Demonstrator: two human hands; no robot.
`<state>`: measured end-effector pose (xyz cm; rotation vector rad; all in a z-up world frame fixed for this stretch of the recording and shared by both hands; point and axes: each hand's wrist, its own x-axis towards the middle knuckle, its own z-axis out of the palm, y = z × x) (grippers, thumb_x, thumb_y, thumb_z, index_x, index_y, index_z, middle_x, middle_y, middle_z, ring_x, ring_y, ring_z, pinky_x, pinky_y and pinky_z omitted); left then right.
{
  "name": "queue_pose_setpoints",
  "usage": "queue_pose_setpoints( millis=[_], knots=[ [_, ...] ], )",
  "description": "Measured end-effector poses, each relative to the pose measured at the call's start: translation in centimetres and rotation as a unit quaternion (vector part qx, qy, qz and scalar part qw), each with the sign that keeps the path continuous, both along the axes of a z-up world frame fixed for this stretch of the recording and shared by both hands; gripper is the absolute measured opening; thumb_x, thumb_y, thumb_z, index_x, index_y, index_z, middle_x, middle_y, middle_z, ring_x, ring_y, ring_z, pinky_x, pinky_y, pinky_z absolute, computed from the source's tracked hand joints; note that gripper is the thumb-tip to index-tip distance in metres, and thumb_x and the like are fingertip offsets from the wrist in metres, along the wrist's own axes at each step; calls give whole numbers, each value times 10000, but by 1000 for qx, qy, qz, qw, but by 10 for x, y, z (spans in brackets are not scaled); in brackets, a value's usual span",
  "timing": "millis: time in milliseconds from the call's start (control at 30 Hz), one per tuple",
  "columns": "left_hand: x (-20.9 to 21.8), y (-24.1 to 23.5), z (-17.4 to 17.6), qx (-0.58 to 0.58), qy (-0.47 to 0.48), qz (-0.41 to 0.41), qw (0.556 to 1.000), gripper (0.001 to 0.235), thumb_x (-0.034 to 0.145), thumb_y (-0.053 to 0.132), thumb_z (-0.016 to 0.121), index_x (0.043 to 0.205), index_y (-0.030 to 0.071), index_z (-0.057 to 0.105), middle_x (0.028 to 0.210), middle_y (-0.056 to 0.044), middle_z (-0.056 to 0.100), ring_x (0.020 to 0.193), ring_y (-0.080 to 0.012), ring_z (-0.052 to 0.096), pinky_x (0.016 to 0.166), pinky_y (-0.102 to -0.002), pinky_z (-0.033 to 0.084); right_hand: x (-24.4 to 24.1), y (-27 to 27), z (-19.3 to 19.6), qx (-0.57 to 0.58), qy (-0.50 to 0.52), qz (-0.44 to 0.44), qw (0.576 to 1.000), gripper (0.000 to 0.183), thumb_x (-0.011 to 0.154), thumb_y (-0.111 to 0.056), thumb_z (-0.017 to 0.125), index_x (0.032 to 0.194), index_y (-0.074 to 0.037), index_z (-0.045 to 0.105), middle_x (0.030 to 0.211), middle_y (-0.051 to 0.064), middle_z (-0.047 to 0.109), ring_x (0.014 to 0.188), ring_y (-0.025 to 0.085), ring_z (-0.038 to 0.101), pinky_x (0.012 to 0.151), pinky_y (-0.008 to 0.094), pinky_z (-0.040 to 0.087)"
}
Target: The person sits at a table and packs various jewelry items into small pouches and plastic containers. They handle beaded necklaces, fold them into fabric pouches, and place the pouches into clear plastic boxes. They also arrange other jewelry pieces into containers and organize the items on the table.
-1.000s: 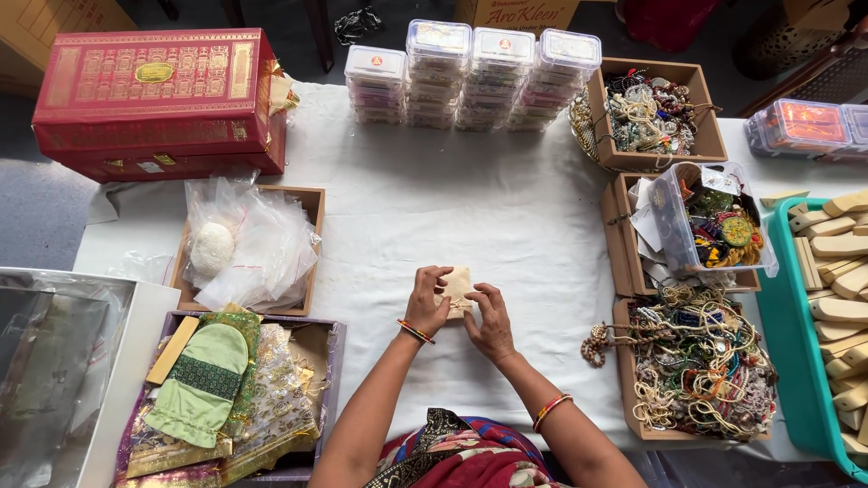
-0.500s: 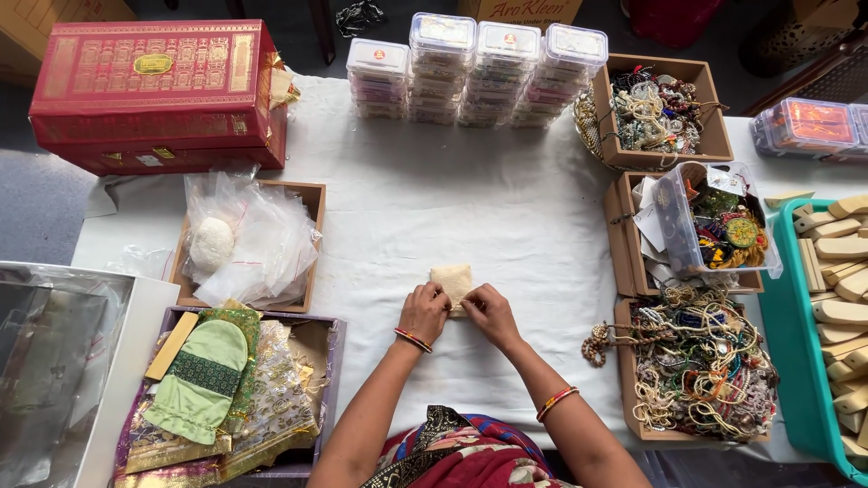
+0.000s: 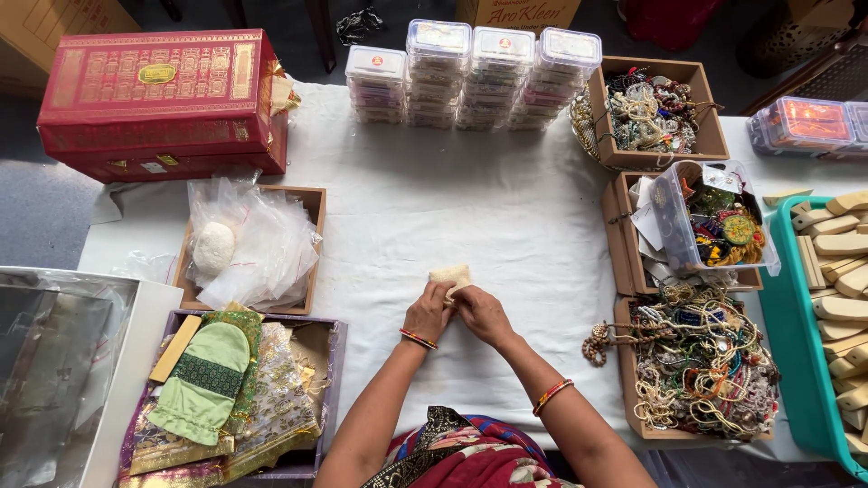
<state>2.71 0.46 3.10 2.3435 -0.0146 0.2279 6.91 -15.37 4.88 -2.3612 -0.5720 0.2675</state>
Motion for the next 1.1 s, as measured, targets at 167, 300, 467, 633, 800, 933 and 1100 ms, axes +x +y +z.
queue_pose_setpoints(
  millis=[167, 300, 467, 633, 800, 933, 1100],
  knots=[
    [12, 3, -30, -14, 64, -12, 998, 180, 828, 192, 819, 966, 138, 717, 1010, -15, 681, 861, -234, 715, 747, -364, 593, -9, -5, 22, 7, 2, 41, 999, 214, 817, -93, 754, 979, -48, 623, 950, 78, 700, 863, 239, 707, 764, 359, 596],
    [14, 6, -28, 4, 75, -20, 997, 154, 812, 217, 828, 897, 128, 735, 964, -17, 680, 851, -228, 709, 766, -357, 595, -5, -8, -2, -8, -45, -10, 999, 57, 913, -88, 721, 952, -82, 680, 916, 36, 733, 850, 217, 721, 765, 361, 598],
    [8, 13, -21, 125, 74, -73, 987, 200, 845, 330, 826, 905, 157, 742, 952, -9, 686, 940, -196, 687, 826, -367, 549, 4, -12, -10, -64, -6, -31, 997, 57, 885, -142, 765, 941, -130, 756, 897, -18, 735, 896, 186, 664, 820, 322, 562],
    [-4, 22, -13, 183, -161, -122, 962, 219, 811, 268, 778, 901, 77, 719, 1133, -71, 677, 1077, -238, 641, 859, -386, 531, -1, -25, -4, -88, -163, 133, 974, 168, 915, -156, 704, 1070, -98, 728, 1062, 33, 699, 1014, 207, 643, 917, 343, 542],
    [-6, 26, -29, 218, -136, -203, 945, 308, 832, 252, 744, 997, -7, 707, 1115, -130, 660, 1046, -251, 632, 862, -367, 536, 2, -31, 20, -158, -267, 266, 913, 481, 833, -237, 642, 1262, -19, 642, 1225, 133, 613, 1138, 268, 596, 1013, 450, 445],
    [-4, 21, -43, 276, -108, -182, 938, 124, 1012, 174, 716, 1062, 62, 696, 1090, -71, 651, 1054, -206, 637, 900, -353, 534, 1, -34, -10, -132, -305, 211, 919, 422, 968, -213, 592, 1369, -83, 612, 1284, 93, 585, 1208, 259, 567, 1096, 435, 427],
    [-21, 22, 39, 152, -259, -44, 953, 439, 761, 311, 748, 1143, 114, 661, 1064, -117, 674, 1017, -268, 641, 840, -382, 521, -9, -31, -19, -87, -271, 144, 948, 334, 974, -167, 610, 1301, -113, 650, 1218, 70, 641, 1136, 247, 617, 1023, 414, 483]
  ],
)
